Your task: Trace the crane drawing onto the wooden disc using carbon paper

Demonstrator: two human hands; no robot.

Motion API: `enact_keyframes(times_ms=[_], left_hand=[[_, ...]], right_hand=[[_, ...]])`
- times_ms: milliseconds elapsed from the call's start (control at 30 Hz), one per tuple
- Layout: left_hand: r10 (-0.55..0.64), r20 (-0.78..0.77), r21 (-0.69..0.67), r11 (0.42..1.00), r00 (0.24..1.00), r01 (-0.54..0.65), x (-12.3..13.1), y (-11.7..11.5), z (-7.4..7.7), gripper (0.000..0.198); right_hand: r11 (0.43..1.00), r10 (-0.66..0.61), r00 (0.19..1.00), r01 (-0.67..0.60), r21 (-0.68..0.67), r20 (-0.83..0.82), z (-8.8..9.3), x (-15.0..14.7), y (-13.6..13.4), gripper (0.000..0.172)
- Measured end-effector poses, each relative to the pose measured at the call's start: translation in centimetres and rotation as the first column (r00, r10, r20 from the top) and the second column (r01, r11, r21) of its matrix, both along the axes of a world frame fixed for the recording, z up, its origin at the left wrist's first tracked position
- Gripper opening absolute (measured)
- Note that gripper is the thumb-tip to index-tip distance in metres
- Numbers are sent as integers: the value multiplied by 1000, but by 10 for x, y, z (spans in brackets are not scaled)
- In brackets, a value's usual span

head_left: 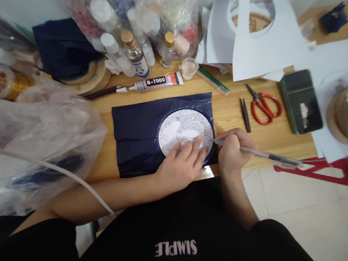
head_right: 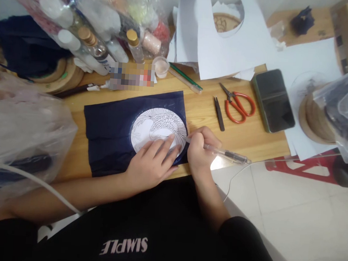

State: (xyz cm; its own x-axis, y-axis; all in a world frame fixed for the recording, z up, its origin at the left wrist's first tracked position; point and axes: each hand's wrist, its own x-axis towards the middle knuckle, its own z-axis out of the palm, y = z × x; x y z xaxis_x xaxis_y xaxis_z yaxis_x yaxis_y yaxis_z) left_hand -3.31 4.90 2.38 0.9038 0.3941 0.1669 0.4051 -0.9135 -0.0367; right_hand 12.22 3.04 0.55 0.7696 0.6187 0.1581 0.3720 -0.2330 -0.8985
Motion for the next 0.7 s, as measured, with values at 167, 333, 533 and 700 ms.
enact_keyframes(times_ms=[167,333,533,700], left_hand=[[11,15,25,1000,1000,-11,1,0,1,45],[7,11,17,1000,1000,-7,1,0,1,45],[8,21,13,1000,1000,-9,1,0,-1,45],[5,28,10,1000,1000,-5,1,0,-1,45]], right_hand=[[999,-22,999,23,26,-32,0,-1,0,21],[999,-28,999,29,21,-39,3,-1,-1,21],[999,-24,1000,25,23,-5,4,-1,-1,21],[999,-29,1000,29,39,9,3,-1,-2,21]])
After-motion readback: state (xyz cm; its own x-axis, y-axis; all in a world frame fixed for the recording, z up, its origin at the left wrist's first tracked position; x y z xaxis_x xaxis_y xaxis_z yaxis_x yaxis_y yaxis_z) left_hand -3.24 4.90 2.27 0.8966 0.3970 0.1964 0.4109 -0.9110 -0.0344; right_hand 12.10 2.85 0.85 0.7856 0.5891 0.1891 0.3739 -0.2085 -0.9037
